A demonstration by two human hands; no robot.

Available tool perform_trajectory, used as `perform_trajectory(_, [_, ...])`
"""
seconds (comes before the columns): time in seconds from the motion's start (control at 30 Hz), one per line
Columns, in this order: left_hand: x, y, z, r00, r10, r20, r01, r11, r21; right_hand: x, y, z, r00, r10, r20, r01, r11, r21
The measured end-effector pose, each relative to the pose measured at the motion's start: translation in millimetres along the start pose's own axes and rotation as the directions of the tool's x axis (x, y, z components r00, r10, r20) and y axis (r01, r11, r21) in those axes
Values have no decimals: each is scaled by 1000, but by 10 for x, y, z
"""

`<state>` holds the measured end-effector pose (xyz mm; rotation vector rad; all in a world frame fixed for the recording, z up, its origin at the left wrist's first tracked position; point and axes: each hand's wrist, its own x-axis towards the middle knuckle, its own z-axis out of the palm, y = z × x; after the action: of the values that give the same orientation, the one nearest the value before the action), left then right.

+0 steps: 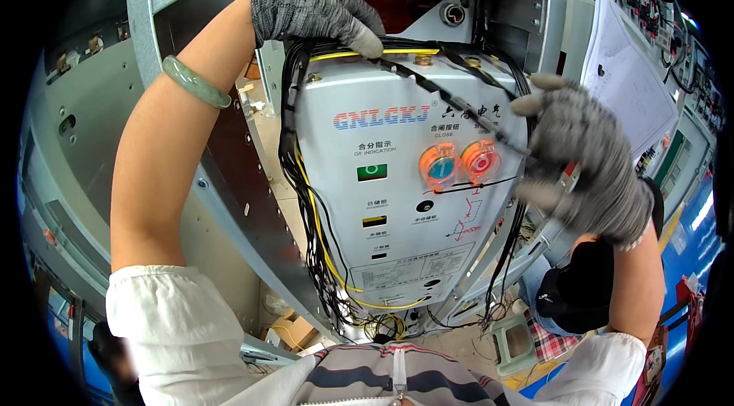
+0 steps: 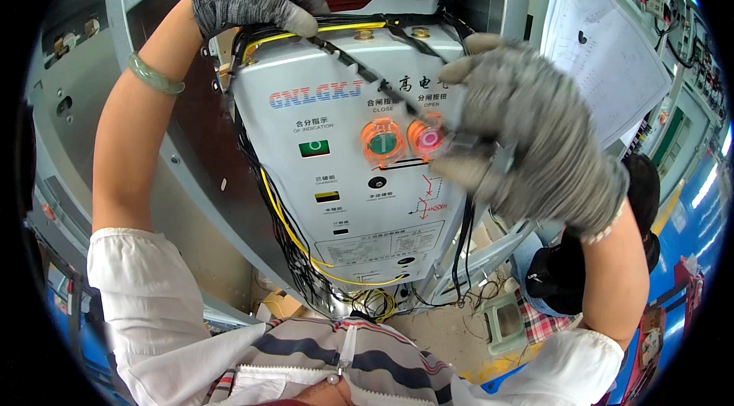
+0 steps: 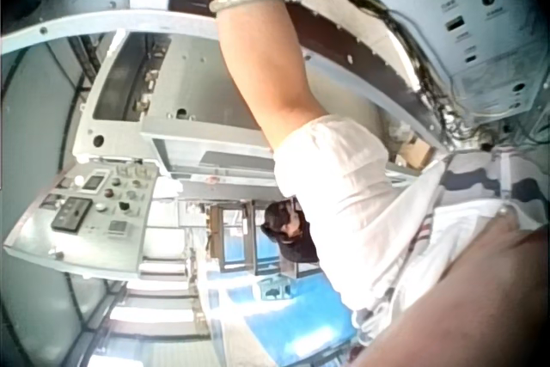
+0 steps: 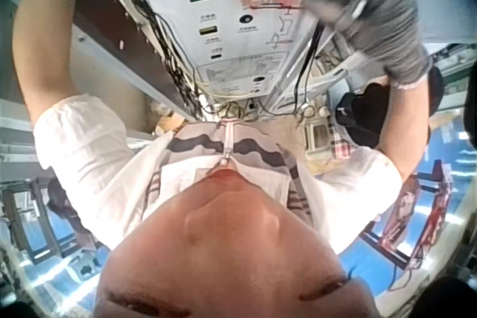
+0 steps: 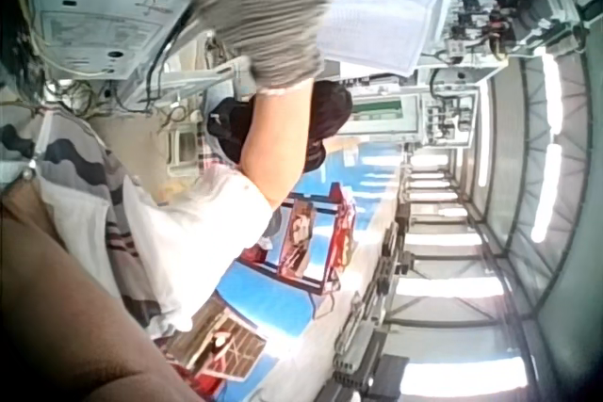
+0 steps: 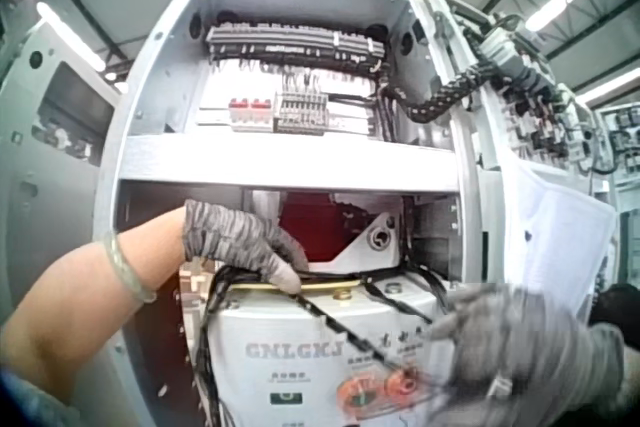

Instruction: The person organizes and secures a bundle of black and yellow wires inside an electrical cabinet using a black cable tie. They repeatedly adjust the wire bundle and tighten the tie to keep the wires neat and contained.

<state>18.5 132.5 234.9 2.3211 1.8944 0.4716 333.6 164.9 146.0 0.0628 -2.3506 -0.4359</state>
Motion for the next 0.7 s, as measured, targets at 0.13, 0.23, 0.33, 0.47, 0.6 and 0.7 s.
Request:
perform_trajectory(0.13, [67,30,-30,998,-56,34,50,986,158,80,144,52,905,404,-135,-377,906,191])
perform_trajectory(0.23, [44,63,-12,998,-52,44,43,982,185,199,287,50,737,604,-303,-436,768,469])
perform_trajectory(0.33, [96,-12,-28,995,-70,74,57,984,171,179,479,95,553,755,-354,-306,579,756])
perform_trajectory(0.47, [57,112,28,996,-80,26,68,950,306,133,666,125,483,813,-325,58,340,938])
perform_trajectory(0.6, [111,298,184,1000,-20,-21,27,881,472,18,742,31,768,620,-163,-34,293,955])
perform_trajectory(0.7, [86,303,172,999,-38,-1,34,871,491,69,329,-153,828,505,244,-532,568,629])
